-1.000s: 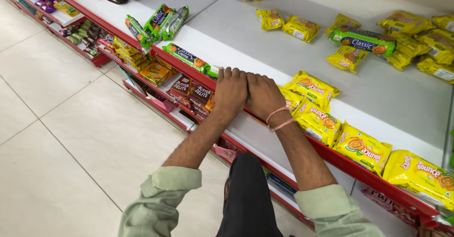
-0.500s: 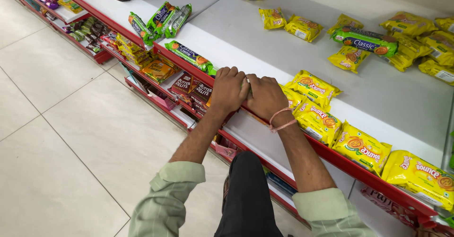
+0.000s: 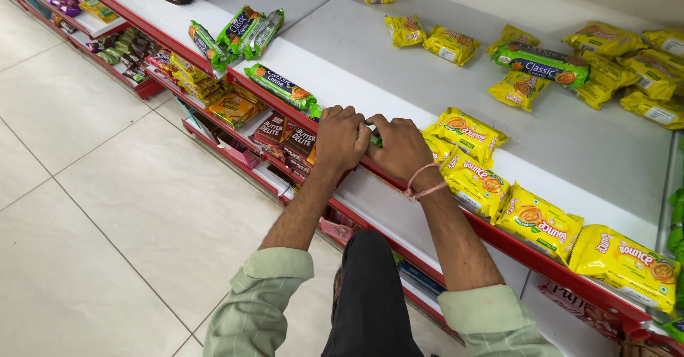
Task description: Organizing and arranging various snack packages on grocery store shelves.
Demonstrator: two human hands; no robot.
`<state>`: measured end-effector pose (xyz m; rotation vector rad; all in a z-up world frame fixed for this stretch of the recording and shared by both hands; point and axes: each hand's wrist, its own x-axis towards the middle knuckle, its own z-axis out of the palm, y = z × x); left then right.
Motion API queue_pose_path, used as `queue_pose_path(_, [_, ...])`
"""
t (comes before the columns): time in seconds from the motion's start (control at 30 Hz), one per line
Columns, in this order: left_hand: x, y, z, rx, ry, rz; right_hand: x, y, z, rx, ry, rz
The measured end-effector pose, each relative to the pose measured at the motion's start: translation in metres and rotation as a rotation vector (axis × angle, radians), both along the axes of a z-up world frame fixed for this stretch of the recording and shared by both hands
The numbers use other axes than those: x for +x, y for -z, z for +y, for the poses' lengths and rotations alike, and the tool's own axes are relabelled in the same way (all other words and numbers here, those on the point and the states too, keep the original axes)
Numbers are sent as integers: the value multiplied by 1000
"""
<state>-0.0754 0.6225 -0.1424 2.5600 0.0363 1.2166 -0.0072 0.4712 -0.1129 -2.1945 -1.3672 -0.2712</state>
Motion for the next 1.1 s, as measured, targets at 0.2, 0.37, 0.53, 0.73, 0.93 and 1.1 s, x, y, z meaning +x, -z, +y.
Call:
queue_pose_path(0.2, [-2,-1,5,14,39,30,-2,4,1,-20,38,-70])
queue_pose_path(0.37, [-4,-9,19,76,4,166,-18,-24,2,-106,39,46])
queue_pose_path(0.53, [10,-8,58,170,-306,77,-19,-23,5,-51,2,-3])
queue_pose_path(0.73, [32,-11,117,-43,-569,335,-25,-17,23,19,-48,-83])
queue_pose_path(0.93, [65,-13,141,210,-518,410,-25,0,32,-13,-24,-28])
queue_pose_path(1.1, [81,-30,138,110,-327,510,-24,-2,32,-44,-18,-6])
